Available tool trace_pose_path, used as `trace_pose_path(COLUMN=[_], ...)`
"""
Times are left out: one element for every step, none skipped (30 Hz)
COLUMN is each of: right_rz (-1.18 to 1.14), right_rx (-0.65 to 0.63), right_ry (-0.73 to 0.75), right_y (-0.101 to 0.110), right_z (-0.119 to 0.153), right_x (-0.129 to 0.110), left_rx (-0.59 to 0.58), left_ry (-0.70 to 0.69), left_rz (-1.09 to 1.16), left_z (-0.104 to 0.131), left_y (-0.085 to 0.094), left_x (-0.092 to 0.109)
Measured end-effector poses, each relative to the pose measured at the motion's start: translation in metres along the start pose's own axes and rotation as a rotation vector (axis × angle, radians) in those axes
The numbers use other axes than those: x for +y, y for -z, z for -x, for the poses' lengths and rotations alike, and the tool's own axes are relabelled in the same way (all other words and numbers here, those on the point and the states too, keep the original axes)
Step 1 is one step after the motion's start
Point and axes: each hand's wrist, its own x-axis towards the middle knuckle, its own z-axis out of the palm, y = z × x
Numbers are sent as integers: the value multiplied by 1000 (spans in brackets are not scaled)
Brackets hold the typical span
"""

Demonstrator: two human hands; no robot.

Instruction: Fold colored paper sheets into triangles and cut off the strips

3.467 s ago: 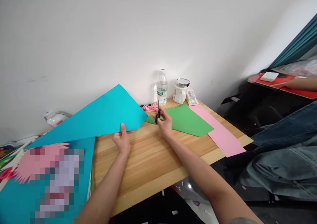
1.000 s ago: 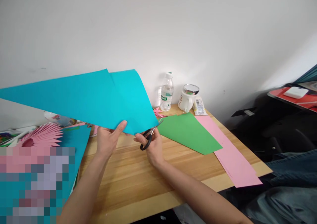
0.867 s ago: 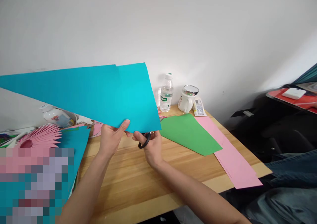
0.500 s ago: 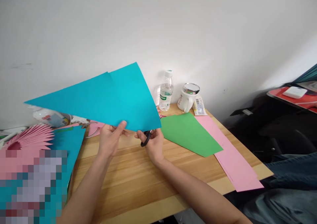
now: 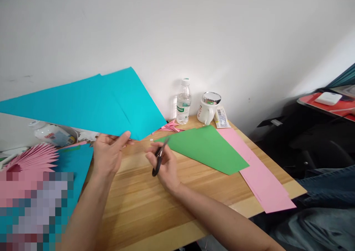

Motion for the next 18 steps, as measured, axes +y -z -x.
trace_pose_path(right_rz=[34,65,89,105,110,106,98,86,76,72,72,71,66,62,61,63,67,71], right_rx=[-89,-182,-266,-329,-368,-386,-393,-394,-390,-384,-378,-372,-366,-360,-358,-363,-372,-380], right_ry=[-12,-20,-26,-29,-30,-30,-33,-42,-52,-62,-72,-84,-96,-106,-114,-122,-128,-132], right_y=[0,0,0,1,1,1,2,2,3,3,3,3,3,3,3,3,3,3], right_z=[1,2,2,2,1,1,0,-1,-2,-3,-3,-3,-2,-2,-1,-1,-1,-1], right_x=[0,-1,-1,-2,-4,-5,-6,-7,-7,-8,-9,-10,-11,-12,-13,-15,-16,-16], left_rx=[10,20,17,4,-19,-50,-81,-108,-122,-125,-124,-124,-132,-148,-174,-206,-242,-281], left_ry=[-21,-44,-65,-81,-90,-85,-71,-46,-21,-1,12,13,5,-6,-14,-12,3,28], left_rz=[6,14,23,31,31,29,27,26,28,34,43,46,41,30,17,7,8,20], left_z=[-2,-4,-5,-5,-4,-3,-2,-1,0,0,1,1,1,0,0,0,1,1], left_y=[1,1,0,-1,-3,-5,-6,-8,-10,-11,-12,-12,-13,-13,-13,-13,-13,-12], left_x=[8,17,24,30,34,37,38,38,37,34,31,28,24,20,16,13,10,7])
